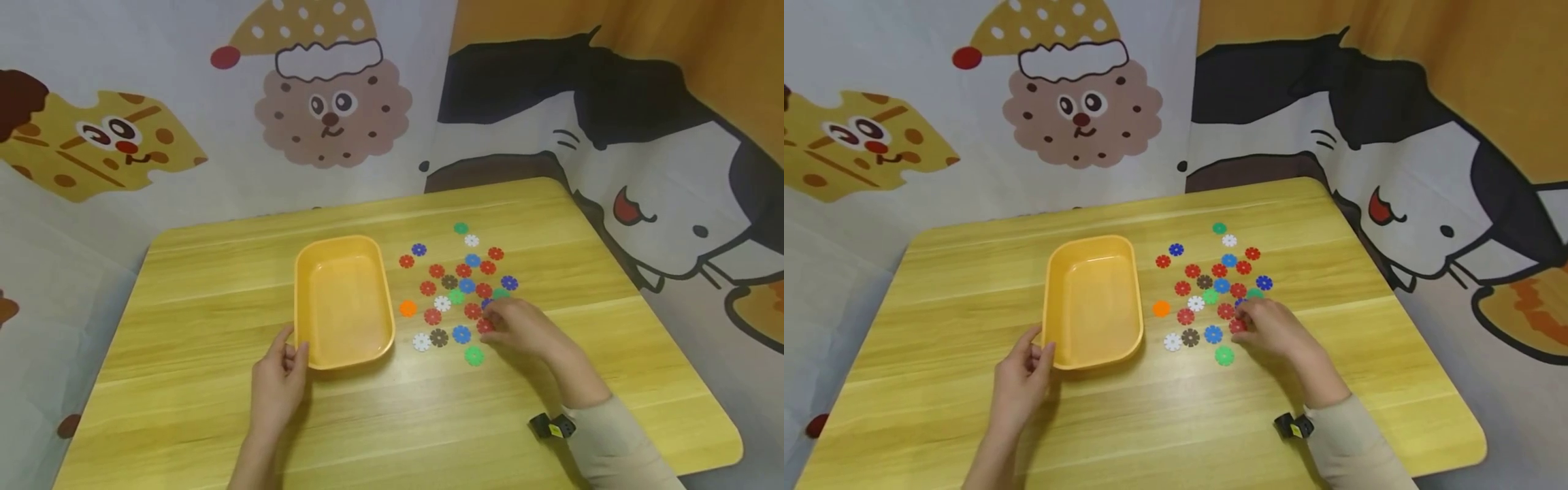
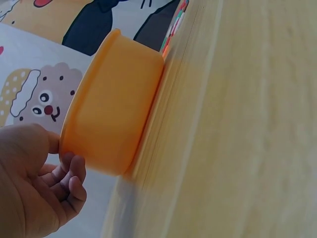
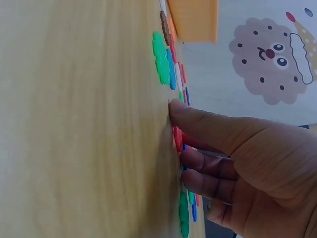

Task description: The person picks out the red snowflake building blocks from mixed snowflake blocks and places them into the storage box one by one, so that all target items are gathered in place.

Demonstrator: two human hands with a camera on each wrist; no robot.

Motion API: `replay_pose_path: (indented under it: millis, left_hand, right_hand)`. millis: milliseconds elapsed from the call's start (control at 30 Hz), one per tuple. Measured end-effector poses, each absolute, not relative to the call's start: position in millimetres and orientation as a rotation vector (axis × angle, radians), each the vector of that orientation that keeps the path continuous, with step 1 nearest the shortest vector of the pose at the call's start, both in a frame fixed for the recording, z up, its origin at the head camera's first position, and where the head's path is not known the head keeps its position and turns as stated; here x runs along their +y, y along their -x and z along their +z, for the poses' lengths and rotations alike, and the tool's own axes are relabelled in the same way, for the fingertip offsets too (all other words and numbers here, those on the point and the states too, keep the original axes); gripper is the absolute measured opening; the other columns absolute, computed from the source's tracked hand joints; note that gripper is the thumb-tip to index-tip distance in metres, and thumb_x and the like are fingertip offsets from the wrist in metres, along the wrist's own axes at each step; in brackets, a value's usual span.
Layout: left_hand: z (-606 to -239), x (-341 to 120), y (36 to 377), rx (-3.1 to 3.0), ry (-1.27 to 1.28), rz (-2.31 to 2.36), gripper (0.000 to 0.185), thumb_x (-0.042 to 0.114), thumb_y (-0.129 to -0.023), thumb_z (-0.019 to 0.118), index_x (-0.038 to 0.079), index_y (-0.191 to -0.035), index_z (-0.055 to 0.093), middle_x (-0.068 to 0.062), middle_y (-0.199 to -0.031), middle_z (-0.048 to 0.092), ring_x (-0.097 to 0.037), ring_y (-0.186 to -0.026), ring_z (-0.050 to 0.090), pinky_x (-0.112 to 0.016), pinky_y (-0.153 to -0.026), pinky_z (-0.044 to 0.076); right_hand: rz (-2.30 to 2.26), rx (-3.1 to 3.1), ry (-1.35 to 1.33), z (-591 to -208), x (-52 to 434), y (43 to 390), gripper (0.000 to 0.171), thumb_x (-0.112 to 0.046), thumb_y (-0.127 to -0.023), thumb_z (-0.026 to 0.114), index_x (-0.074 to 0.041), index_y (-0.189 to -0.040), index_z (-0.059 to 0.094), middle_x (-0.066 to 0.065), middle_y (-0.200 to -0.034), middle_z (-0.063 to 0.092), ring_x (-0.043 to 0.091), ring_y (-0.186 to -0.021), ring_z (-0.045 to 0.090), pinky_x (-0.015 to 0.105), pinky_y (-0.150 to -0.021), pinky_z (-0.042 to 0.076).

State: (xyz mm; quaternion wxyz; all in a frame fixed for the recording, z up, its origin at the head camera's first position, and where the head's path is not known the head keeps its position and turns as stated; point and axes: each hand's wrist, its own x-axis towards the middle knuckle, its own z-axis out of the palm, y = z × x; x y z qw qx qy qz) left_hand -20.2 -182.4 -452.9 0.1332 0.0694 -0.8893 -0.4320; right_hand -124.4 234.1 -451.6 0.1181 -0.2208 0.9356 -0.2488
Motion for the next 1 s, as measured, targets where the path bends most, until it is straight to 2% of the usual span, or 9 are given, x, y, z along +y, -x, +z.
replay_pose_path:
  millis: [400,567,700,800,1000]
  left_hand:
    - [-452.4,-179.4,21.5,-2.583,-0.215,-1.285,0.041,0.006,-0.099,0.064,-0.007,-0.137,0.055,-0.004,-0.075,0.061,-0.009,-0.060,0.054,-0.020,-0.049,0.049]
    - [-452.1,-179.2,22.0,-2.578,-0.193,-1.274,0.039,0.006,-0.099,0.064,-0.007,-0.136,0.056,-0.004,-0.075,0.061,-0.009,-0.061,0.054,-0.019,-0.049,0.049]
    - [-452.7,-179.7,22.3,-2.577,-0.181,-1.274,0.040,0.006,-0.099,0.064,-0.007,-0.136,0.056,-0.005,-0.076,0.061,-0.009,-0.061,0.055,-0.019,-0.050,0.049]
    - [-454.1,-180.0,22.5,-2.578,-0.174,-1.270,0.040,0.006,-0.100,0.064,-0.008,-0.136,0.056,-0.005,-0.075,0.060,-0.010,-0.061,0.055,-0.019,-0.050,0.049]
    - [-456.0,-180.0,22.4,-2.576,-0.179,-1.255,0.041,0.007,-0.099,0.064,-0.008,-0.137,0.055,-0.002,-0.074,0.060,-0.009,-0.060,0.054,-0.020,-0.049,0.049]
  right_hand:
    - [-0.851,2.649,0.612,-455.1,236.6,127.3,0.028,-0.017,-0.083,0.084,-0.008,-0.091,0.059,-0.001,-0.079,0.057,0.015,-0.071,0.053,0.027,-0.064,0.053]
    - [-0.891,2.636,0.648,-456.5,237.5,126.4,0.028,-0.013,-0.085,0.082,-0.007,-0.102,0.061,-0.004,-0.084,0.062,0.012,-0.077,0.058,0.026,-0.069,0.056]
    - [-0.874,2.644,0.701,-455.8,240.2,124.3,0.038,-0.011,-0.084,0.083,-0.004,-0.116,0.063,-0.003,-0.088,0.064,0.011,-0.078,0.058,0.027,-0.070,0.057]
    - [-0.863,2.641,0.742,-455.1,242.4,122.9,0.039,-0.008,-0.082,0.083,-0.002,-0.117,0.066,-0.004,-0.089,0.065,0.009,-0.077,0.058,0.026,-0.069,0.057]
    - [-0.843,2.652,0.779,-455.1,242.7,122.8,0.029,-0.010,-0.084,0.083,-0.004,-0.110,0.072,-0.008,-0.085,0.066,0.006,-0.075,0.059,0.024,-0.067,0.057]
